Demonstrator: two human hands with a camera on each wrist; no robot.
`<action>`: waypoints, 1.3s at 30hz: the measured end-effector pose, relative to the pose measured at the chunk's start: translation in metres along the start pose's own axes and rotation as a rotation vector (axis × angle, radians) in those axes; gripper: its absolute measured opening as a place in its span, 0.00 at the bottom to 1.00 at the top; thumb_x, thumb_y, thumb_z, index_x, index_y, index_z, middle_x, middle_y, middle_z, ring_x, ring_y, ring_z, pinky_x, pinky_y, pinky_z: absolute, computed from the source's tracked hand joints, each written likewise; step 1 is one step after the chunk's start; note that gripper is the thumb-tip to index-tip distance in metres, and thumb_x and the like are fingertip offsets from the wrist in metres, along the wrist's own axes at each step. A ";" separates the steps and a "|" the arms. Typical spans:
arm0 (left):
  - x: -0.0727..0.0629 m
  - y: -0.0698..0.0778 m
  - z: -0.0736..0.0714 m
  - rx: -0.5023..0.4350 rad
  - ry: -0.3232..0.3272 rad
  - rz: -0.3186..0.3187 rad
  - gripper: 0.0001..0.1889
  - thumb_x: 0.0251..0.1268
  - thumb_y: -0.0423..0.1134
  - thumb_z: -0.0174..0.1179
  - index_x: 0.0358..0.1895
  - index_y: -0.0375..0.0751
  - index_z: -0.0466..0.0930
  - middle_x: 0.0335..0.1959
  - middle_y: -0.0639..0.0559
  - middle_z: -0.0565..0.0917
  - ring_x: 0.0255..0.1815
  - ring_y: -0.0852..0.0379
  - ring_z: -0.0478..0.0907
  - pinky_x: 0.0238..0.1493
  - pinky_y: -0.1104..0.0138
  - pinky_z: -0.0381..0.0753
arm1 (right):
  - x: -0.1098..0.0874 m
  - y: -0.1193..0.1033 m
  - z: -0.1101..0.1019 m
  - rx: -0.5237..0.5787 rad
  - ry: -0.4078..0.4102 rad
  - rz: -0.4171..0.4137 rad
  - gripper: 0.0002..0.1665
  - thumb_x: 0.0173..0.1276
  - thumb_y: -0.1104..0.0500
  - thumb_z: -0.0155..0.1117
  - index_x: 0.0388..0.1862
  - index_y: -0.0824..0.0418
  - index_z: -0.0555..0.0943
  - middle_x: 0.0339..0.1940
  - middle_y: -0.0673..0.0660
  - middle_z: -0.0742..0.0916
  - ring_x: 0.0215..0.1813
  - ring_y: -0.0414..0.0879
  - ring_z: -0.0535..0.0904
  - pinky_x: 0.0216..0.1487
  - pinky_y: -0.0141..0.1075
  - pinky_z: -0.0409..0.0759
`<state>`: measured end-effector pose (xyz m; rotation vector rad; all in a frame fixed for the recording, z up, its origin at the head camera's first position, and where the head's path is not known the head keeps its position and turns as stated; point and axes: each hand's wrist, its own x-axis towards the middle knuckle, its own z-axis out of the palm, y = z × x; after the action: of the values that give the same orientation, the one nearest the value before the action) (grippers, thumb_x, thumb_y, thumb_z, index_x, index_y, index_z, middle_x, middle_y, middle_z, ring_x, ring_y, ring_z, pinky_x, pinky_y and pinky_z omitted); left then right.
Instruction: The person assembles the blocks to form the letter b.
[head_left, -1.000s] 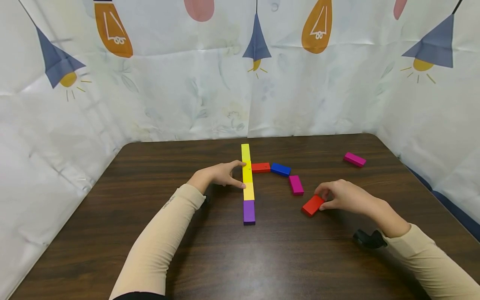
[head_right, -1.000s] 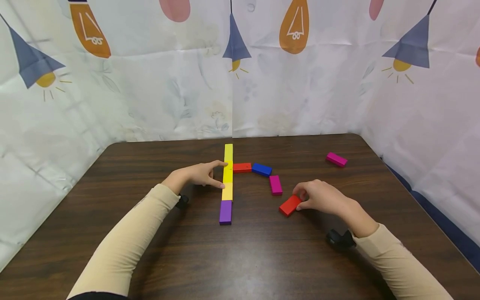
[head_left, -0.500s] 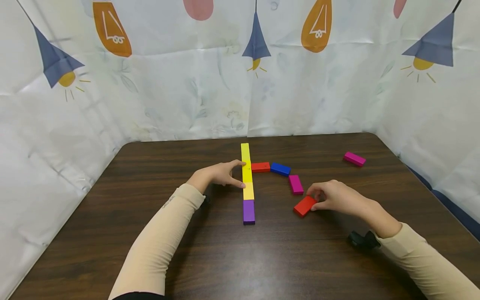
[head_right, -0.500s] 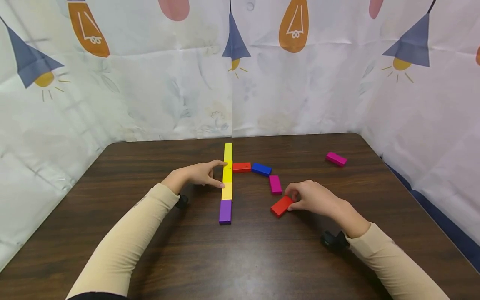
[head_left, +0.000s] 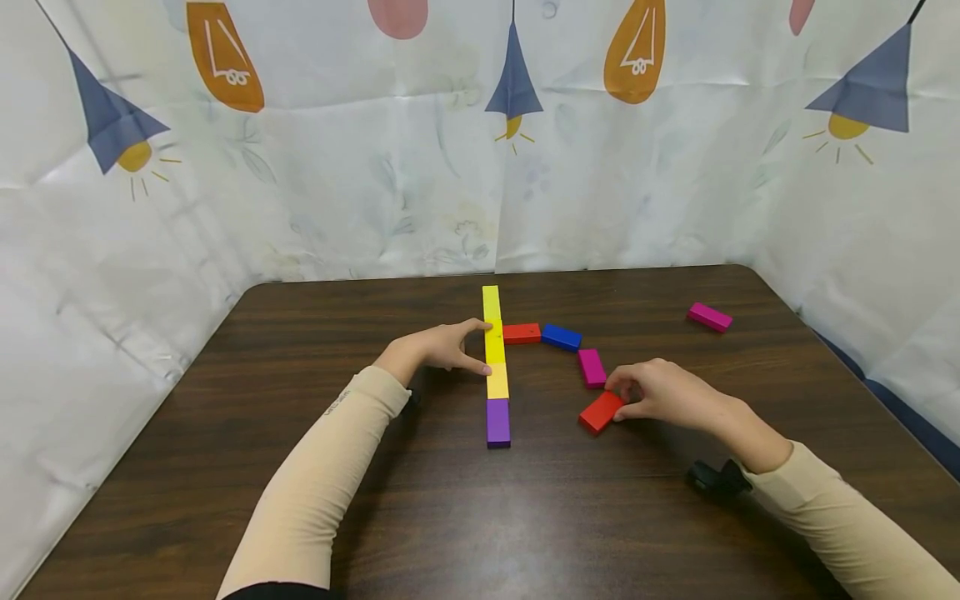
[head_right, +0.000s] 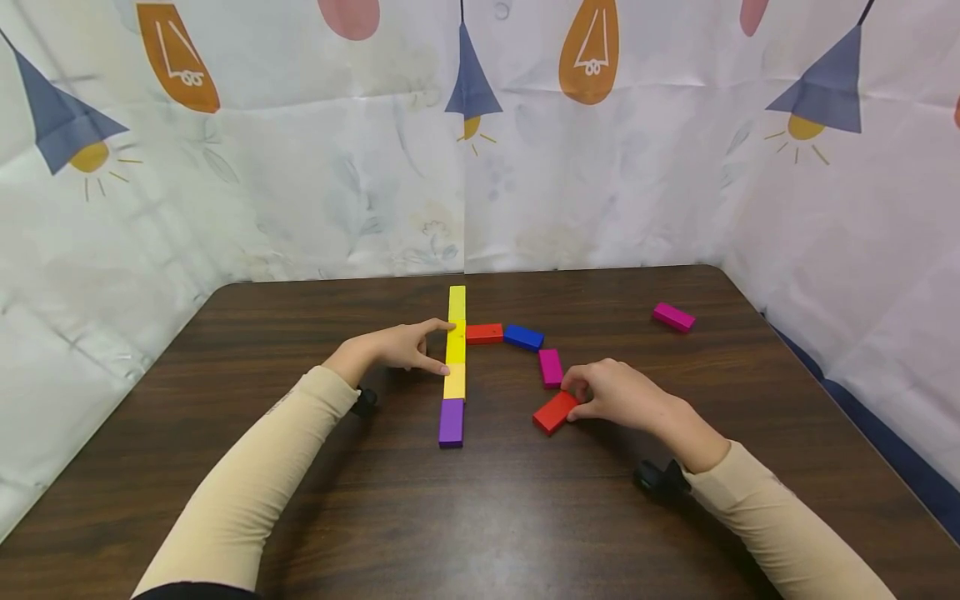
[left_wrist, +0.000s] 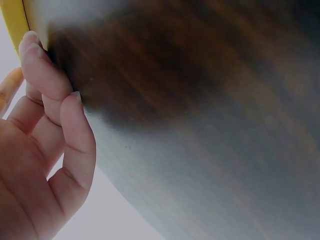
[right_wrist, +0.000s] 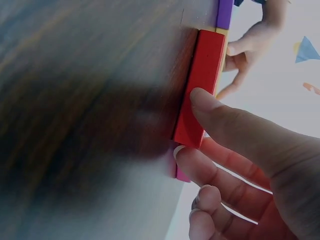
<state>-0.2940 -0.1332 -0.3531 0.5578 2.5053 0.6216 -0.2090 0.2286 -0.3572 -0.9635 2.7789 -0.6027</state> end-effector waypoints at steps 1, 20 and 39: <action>0.000 0.000 0.000 -0.001 -0.001 0.000 0.48 0.65 0.55 0.71 0.82 0.52 0.53 0.47 0.43 0.77 0.38 0.48 0.79 0.50 0.56 0.77 | 0.001 0.000 0.000 0.000 0.001 -0.004 0.18 0.61 0.55 0.80 0.46 0.59 0.85 0.31 0.43 0.83 0.33 0.37 0.76 0.35 0.35 0.76; 0.001 -0.002 0.001 -0.017 0.002 0.002 0.47 0.66 0.55 0.70 0.82 0.52 0.53 0.65 0.38 0.74 0.41 0.48 0.81 0.53 0.56 0.78 | 0.010 -0.005 0.007 -0.009 0.016 -0.018 0.15 0.61 0.57 0.80 0.44 0.57 0.84 0.30 0.43 0.82 0.32 0.37 0.75 0.34 0.34 0.76; 0.001 -0.001 0.000 0.007 0.001 -0.007 0.48 0.65 0.56 0.71 0.82 0.54 0.52 0.50 0.42 0.76 0.38 0.48 0.79 0.49 0.56 0.77 | 0.016 -0.007 0.006 -0.008 0.011 -0.037 0.13 0.61 0.59 0.80 0.41 0.58 0.83 0.29 0.43 0.83 0.31 0.36 0.77 0.35 0.34 0.78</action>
<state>-0.2949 -0.1335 -0.3542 0.5512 2.5104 0.6114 -0.2161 0.2117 -0.3592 -1.0180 2.7807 -0.6038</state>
